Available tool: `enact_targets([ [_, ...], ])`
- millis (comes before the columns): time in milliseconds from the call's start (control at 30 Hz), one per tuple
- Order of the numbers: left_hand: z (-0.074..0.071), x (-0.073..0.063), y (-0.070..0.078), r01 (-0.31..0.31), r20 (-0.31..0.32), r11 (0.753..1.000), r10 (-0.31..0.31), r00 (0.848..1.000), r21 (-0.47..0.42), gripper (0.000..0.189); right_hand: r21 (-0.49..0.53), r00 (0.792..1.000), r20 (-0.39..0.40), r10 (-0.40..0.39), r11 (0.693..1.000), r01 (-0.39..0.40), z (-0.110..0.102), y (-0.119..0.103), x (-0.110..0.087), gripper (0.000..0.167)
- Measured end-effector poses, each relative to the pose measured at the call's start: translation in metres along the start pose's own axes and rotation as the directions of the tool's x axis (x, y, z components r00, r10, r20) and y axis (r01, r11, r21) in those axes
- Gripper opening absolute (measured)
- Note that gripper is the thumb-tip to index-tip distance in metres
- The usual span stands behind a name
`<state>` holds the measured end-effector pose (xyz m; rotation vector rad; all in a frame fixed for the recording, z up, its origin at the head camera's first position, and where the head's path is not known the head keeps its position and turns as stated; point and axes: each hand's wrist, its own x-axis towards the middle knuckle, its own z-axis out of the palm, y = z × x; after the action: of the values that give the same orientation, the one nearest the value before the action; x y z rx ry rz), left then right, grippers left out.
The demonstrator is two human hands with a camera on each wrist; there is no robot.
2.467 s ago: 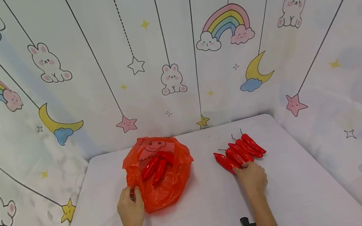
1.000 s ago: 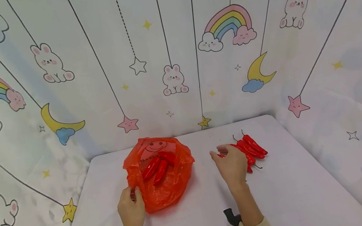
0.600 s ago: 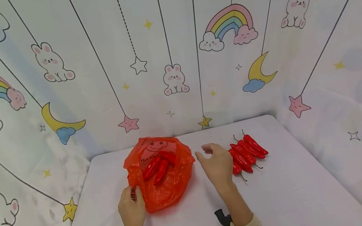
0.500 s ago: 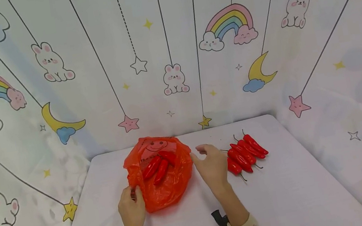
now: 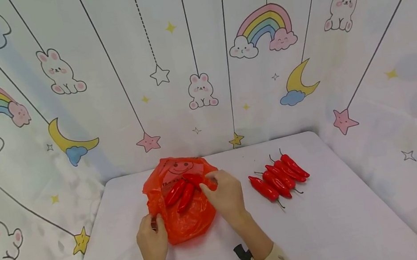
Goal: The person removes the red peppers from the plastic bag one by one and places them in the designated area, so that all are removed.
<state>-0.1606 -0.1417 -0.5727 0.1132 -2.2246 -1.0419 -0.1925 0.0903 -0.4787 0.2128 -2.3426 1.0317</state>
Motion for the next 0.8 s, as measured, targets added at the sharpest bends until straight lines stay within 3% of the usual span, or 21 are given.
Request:
enact_targets([
  [467,0.002,0.001,-0.002,-0.017,-0.018,1.0,0.017,1.0,0.016,0.004,-0.016,0.983,0.183,0.0,1.0,0.003,0.041,0.0,-0.007,0.033],
  [800,0.002,0.001,-0.004,-0.028,-0.019,0.999,0.028,0.999,0.021,0.008,-0.029,0.953,0.292,0.084,0.996,-0.079,0.07,0.002,-0.011,0.036],
])
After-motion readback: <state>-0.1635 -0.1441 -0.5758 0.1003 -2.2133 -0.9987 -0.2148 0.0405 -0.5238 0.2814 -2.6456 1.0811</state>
